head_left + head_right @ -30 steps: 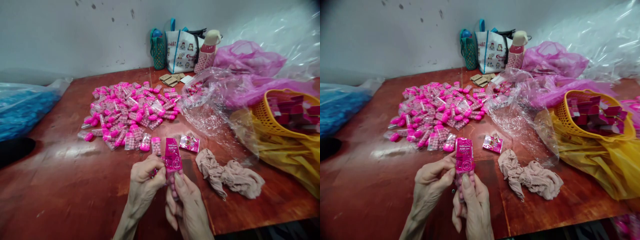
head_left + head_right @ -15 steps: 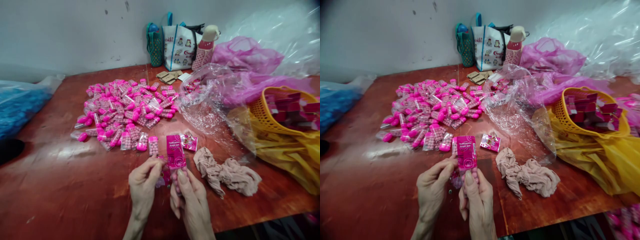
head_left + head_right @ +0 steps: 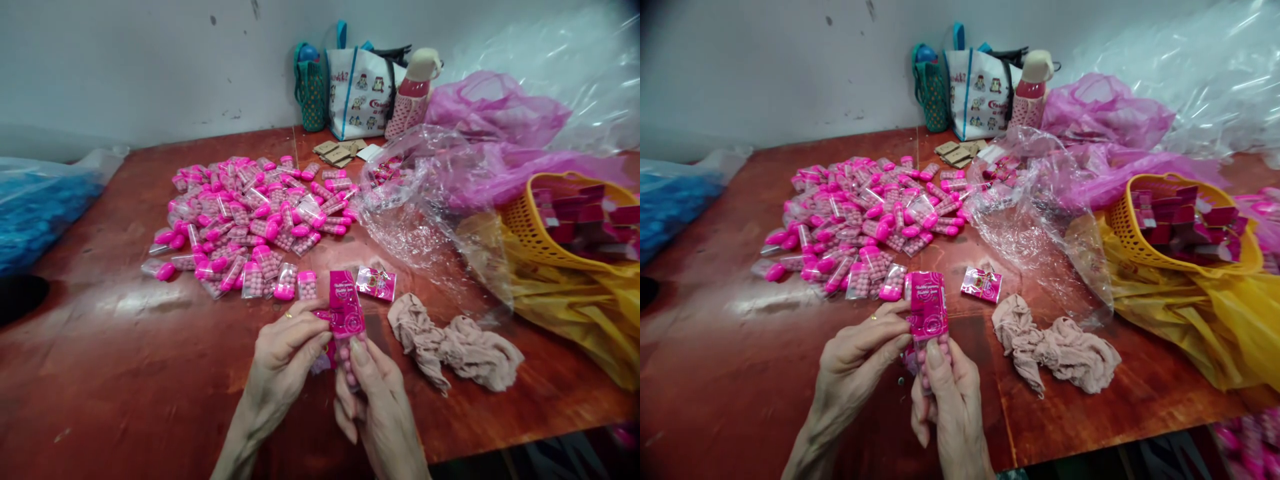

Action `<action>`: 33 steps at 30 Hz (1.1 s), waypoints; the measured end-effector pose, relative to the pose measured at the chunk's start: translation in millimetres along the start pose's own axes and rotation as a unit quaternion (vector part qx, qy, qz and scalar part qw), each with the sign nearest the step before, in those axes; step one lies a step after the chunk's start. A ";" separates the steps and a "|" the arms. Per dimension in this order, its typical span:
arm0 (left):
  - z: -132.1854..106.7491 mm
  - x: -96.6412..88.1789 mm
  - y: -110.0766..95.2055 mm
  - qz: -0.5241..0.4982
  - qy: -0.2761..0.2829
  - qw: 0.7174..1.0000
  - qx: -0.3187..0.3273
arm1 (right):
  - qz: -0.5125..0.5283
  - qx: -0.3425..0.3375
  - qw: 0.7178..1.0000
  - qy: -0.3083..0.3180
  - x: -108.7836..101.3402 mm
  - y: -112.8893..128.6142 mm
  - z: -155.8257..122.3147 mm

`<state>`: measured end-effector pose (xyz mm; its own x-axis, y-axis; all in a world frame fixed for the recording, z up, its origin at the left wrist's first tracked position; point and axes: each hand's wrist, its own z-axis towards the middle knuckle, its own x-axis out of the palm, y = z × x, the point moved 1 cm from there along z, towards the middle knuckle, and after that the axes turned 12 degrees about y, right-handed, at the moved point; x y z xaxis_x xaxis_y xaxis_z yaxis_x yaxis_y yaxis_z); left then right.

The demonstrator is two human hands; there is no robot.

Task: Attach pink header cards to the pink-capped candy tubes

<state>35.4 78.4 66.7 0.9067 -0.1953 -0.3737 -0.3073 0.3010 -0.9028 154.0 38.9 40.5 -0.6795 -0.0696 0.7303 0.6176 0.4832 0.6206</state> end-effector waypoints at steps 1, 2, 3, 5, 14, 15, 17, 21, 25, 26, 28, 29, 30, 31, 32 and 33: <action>1.8 -2.7 1.5 0.018 0.018 1.000 0.018 | 0.001 0.000 1.000 0.003 -0.3 -0.8 0.4; 3.3 -5.1 2.8 0.034 0.033 0.998 0.039 | 0.003 -0.001 1.000 0.003 -0.4 -1.7 0.8; 4.7 -7.3 3.8 0.047 0.045 0.996 0.059 | 0.004 -0.002 1.000 0.000 -0.4 -2.7 1.2; 6.5 -10.8 5.0 0.060 0.064 0.993 0.082 | 0.010 -0.002 1.000 -0.008 0.5 -4.5 1.3; 8.7 -7.5 2.6 0.011 0.056 0.998 0.033 | 0.043 0.012 0.999 -0.026 5.4 -5.8 0.8; 8.7 -5.1 2.9 0.011 0.048 0.999 0.022 | 0.042 0.013 0.999 -0.028 5.0 -5.6 1.5; 7.8 -0.6 4.7 0.007 0.030 1.000 0.002 | 0.033 0.014 0.999 -0.029 3.8 -5.7 3.3; 1.1 3.1 13.3 -0.062 -0.024 0.996 -0.064 | -0.011 -0.001 1.000 -0.022 0.0 -7.5 6.8; -3.4 3.2 18.4 -0.234 -0.056 0.958 -0.159 | -0.093 -0.005 0.995 -0.024 -3.1 -10.9 7.9; -2.7 4.7 17.5 -0.276 -0.047 0.944 -0.176 | -0.117 -0.001 0.993 -0.021 -3.1 -12.0 7.8; 0.3 10.0 14.3 -0.335 -0.039 0.917 -0.211 | -0.174 0.003 0.985 -0.015 -2.3 -13.7 7.5; 2.0 13.2 12.6 -0.353 -0.046 0.905 -0.231 | -0.208 0.000 0.978 -0.015 -1.6 -14.2 7.2; 3.5 16.5 11.0 -0.369 -0.059 0.894 -0.246 | -0.240 -0.006 0.971 -0.014 -0.8 -14.4 6.9; 4.6 19.5 9.9 -0.382 -0.074 0.884 -0.257 | -0.268 -0.011 0.963 -0.013 0.1 -14.5 6.7; 5.2 21.8 9.1 -0.391 -0.091 0.877 -0.263 | -0.289 -0.016 0.957 -0.010 0.8 -14.4 6.4; 5.3 23.1 8.6 -0.396 -0.106 0.873 -0.265 | -0.302 -0.022 0.953 -0.004 1.6 -14.1 6.1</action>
<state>55.3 81.5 51.4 0.9111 0.0473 0.4094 0.4006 -0.3343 -0.8531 141.8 37.3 31.2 -0.9193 -0.3163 0.2339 0.1287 0.3202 0.9386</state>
